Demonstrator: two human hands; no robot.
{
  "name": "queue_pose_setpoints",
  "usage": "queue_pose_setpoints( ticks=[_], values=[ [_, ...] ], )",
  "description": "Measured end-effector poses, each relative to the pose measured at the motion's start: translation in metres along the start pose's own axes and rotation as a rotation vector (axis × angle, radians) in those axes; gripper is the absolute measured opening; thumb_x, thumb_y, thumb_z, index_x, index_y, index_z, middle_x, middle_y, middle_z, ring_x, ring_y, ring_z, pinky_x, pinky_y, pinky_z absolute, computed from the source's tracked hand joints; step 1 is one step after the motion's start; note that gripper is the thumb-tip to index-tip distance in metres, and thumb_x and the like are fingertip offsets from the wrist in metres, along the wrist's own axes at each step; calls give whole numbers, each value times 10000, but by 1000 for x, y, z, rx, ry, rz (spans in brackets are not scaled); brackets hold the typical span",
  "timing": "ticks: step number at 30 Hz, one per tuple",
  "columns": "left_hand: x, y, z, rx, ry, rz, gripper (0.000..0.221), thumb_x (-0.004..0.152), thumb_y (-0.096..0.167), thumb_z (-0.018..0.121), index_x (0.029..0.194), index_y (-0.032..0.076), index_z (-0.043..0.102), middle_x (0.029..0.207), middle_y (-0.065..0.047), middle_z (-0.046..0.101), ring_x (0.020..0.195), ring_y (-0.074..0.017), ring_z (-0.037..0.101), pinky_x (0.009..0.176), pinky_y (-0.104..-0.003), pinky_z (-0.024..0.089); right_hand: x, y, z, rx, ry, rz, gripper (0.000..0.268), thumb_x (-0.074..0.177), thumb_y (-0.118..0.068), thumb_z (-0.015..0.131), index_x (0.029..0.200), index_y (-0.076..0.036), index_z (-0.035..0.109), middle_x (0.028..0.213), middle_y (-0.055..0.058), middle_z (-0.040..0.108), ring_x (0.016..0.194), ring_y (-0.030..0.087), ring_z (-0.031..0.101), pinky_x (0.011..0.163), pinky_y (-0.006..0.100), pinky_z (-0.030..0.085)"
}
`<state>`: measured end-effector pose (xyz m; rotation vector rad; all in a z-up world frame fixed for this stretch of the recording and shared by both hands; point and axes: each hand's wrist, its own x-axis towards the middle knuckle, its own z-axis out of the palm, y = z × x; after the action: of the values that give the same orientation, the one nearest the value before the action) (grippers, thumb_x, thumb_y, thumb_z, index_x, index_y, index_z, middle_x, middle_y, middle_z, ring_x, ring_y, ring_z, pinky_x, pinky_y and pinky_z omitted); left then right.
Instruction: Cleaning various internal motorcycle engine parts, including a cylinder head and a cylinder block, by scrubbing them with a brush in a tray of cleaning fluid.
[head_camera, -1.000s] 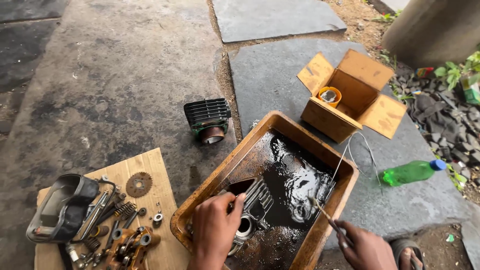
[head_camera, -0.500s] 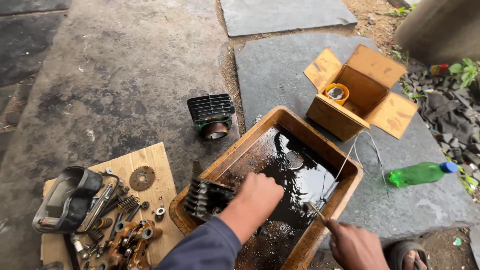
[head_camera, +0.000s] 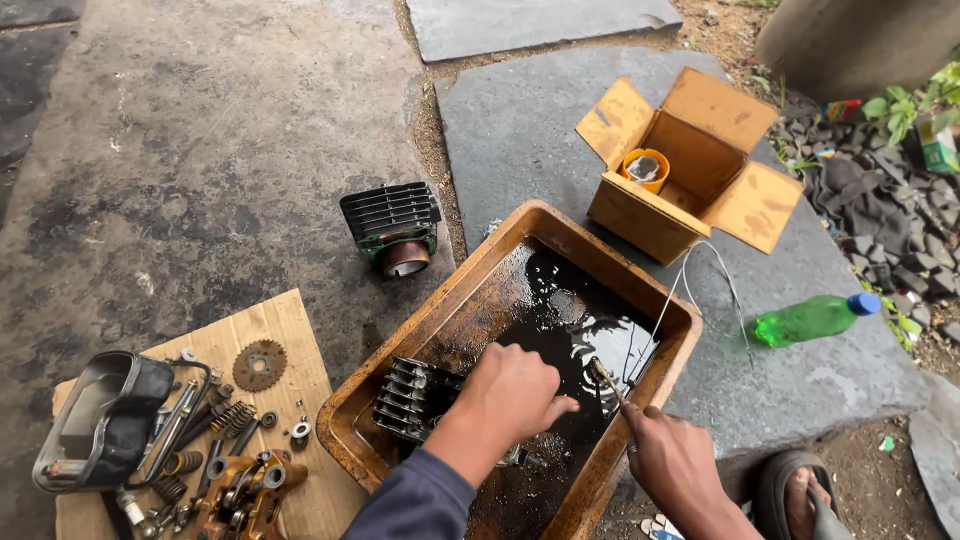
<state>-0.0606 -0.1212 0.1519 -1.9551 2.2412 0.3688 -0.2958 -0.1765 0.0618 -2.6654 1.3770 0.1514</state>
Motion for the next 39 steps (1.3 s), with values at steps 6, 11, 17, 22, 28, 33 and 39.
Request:
queue_pose_setpoints(
  ticks=[6, 11, 17, 22, 28, 33, 39],
  values=[
    [-33, -18, 25, -55, 287, -30, 677, 969, 681, 427, 949, 111, 790, 944, -121, 766, 967, -290, 697, 929, -575, 470, -4, -5, -5, 21, -71, 99, 561, 846, -89, 581, 1391, -209, 632, 882, 123, 710, 762, 307, 724, 659, 447, 594],
    [-51, -40, 31, -50, 617, -123, 681, 937, 714, 375, 801, 181, 777, 972, -55, 776, 1076, -383, 648, 986, -754, 274, -44, 0, -16, 313, -82, 98, 396, 872, -252, 670, 1263, -266, 736, 1014, 81, 765, 833, 316, 734, 713, 442, 582],
    [-56, -47, 12, -220, 329, -231, 605, 931, 660, 418, 968, 191, 799, 1009, -31, 771, 1030, -255, 669, 1041, -738, 169, -103, 4, -35, 775, -154, 85, 337, 792, -263, 828, 1123, -217, 791, 905, 53, 777, 757, 242, 756, 633, 385, 630],
    [-66, -43, -7, -183, 339, -240, 516, 928, 623, 504, 879, 191, 784, 943, 18, 774, 946, -186, 664, 1024, -516, 316, -86, -17, -61, 530, 121, -379, 371, 770, -122, 757, 1139, -152, 761, 858, 71, 690, 812, 275, 713, 670, 406, 577],
    [-60, -47, 8, -92, 354, -221, 475, 902, 608, 551, 895, 194, 784, 943, 41, 768, 940, -174, 661, 1016, -491, 320, -45, 1, -72, 150, 301, -824, 350, 926, -145, 600, 1267, -84, 647, 971, 83, 653, 904, 238, 668, 668, 402, 558],
    [-62, -43, 2, -55, 186, -317, 455, 901, 624, 543, 881, 244, 792, 919, 81, 767, 935, -144, 659, 1078, -469, 304, -38, 3, -84, 67, 127, -967, 280, 956, -158, 598, 1207, -47, 649, 967, 92, 659, 955, 244, 684, 699, 419, 579],
    [-61, -45, 6, 22, 206, -269, 487, 963, 616, 453, 1006, 240, 760, 985, 66, 754, 979, -156, 655, 1058, -477, 311, -41, 4, -70, 98, 383, -941, 324, 915, -189, 592, 1214, -78, 650, 1104, 142, 691, 1032, 260, 700, 779, 418, 599]
  ],
)
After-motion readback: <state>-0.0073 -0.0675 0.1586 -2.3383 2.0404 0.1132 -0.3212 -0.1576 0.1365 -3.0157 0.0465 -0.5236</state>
